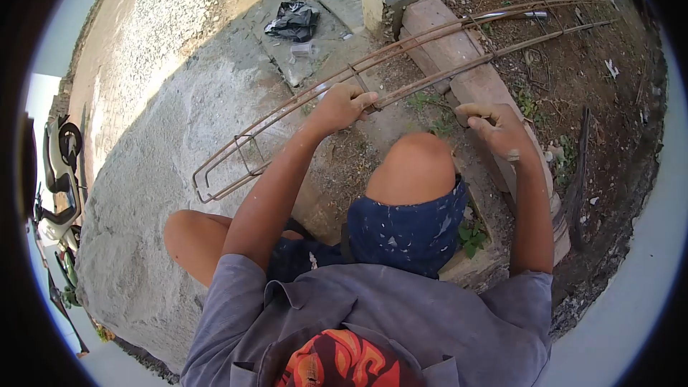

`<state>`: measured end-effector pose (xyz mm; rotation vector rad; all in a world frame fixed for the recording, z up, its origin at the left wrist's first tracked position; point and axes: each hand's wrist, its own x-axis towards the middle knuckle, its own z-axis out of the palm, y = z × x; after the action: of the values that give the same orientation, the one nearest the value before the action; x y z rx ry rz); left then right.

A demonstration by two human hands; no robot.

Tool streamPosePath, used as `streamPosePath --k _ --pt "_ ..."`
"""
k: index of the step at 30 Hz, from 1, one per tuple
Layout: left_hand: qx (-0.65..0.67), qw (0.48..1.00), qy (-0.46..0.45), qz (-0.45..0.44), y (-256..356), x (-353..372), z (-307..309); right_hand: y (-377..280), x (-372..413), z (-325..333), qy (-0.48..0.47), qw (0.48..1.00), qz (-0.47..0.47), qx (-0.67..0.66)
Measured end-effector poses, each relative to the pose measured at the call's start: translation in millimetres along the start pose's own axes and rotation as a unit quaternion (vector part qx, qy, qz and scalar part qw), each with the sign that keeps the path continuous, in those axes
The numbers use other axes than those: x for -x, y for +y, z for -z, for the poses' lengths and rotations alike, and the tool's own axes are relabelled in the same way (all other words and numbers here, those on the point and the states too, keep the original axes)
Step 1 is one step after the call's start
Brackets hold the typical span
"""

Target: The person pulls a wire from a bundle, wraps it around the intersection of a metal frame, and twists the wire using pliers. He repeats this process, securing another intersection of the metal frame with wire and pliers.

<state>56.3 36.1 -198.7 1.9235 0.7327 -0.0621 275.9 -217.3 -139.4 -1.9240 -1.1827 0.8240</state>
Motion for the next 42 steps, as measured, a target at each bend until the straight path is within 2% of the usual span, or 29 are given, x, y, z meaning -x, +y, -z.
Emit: streamPosePath --k 2,3,5,8,11,15,16,18,20,21,24,27,29,30,31,33,36,42 --pt "0.064 0.997 0.022 0.032 -0.6 -5.3 -7.9 36.5 10.0 -41.9 0.026 0.999 -0.024 -0.037" --pt "0.094 0.994 0.033 0.048 -0.1 -7.2 -11.0 45.3 12.7 -57.8 0.039 0.992 -0.070 -0.092" --pt "0.057 0.996 0.036 0.053 2.7 -8.4 -13.4 53.8 12.0 -86.6 0.066 0.964 -0.156 -0.204" --pt "0.062 0.995 0.031 0.075 6.7 -10.3 -11.6 63.0 -5.3 -116.3 0.064 0.956 -0.094 -0.270" --pt "0.068 0.994 0.034 0.073 5.3 -12.9 -14.5 50.9 -21.4 -130.1 0.083 0.927 -0.118 -0.346" --pt "-0.002 0.993 0.068 0.091 11.8 -7.0 -14.0 58.2 -42.6 -143.6 0.022 0.893 -0.108 -0.436" --pt "-0.044 0.983 0.174 0.037 14.3 -4.6 -15.3 58.4 -45.2 -147.0 0.009 0.874 -0.113 -0.472" --pt "-0.124 0.917 0.372 -0.074 15.7 -2.0 -26.0 49.7 -55.7 -155.5 -0.002 0.840 -0.119 -0.530" --pt "-0.105 0.911 0.377 -0.130 32.4 2.4 -21.2 42.3 -61.1 -162.4 0.008 0.806 -0.132 -0.578" --pt "-0.095 0.909 0.375 -0.156 39.0 3.2 -17.7 44.2 -65.5 -165.2 -0.007 0.816 -0.116 -0.567" --pt "-0.080 0.949 0.247 -0.181 22.9 -13.3 -9.0 54.2 -74.9 -166.7 -0.037 0.847 -0.080 -0.524" --pt "-0.142 0.958 0.220 -0.121 30.3 -9.7 0.2 45.4 -72.0 -160.1 -0.034 0.891 -0.073 -0.447" --pt "-0.116 0.955 0.227 -0.154 32.7 -7.9 4.7 28.8 -73.4 -155.7 -0.003 0.920 -0.097 -0.378" --pt "-0.069 0.961 0.235 -0.126 45.0 -10.9 22.8 13.9 -88.7 -150.4 0.021 0.938 -0.067 -0.339" --pt "-0.011 0.974 0.213 -0.077 46.3 -3.5 13.8 17.7 -74.1 -154.9 0.045 0.950 -0.075 -0.300" --pt "0.033 0.980 0.188 -0.056 49.8 -0.5 16.4 32.0 -81.2 -168.7 0.092 0.951 -0.054 -0.289" --pt "0.058 0.977 0.200 -0.053 40.8 5.3 10.2 39.1 -84.6 -178.8 0.110 0.952 0.024 -0.285" --pt "0.092 0.971 0.220 -0.016 26.3 14.4 -0.3 35.3 -83.8 -182.4 0.077 0.975 0.037 -0.205"
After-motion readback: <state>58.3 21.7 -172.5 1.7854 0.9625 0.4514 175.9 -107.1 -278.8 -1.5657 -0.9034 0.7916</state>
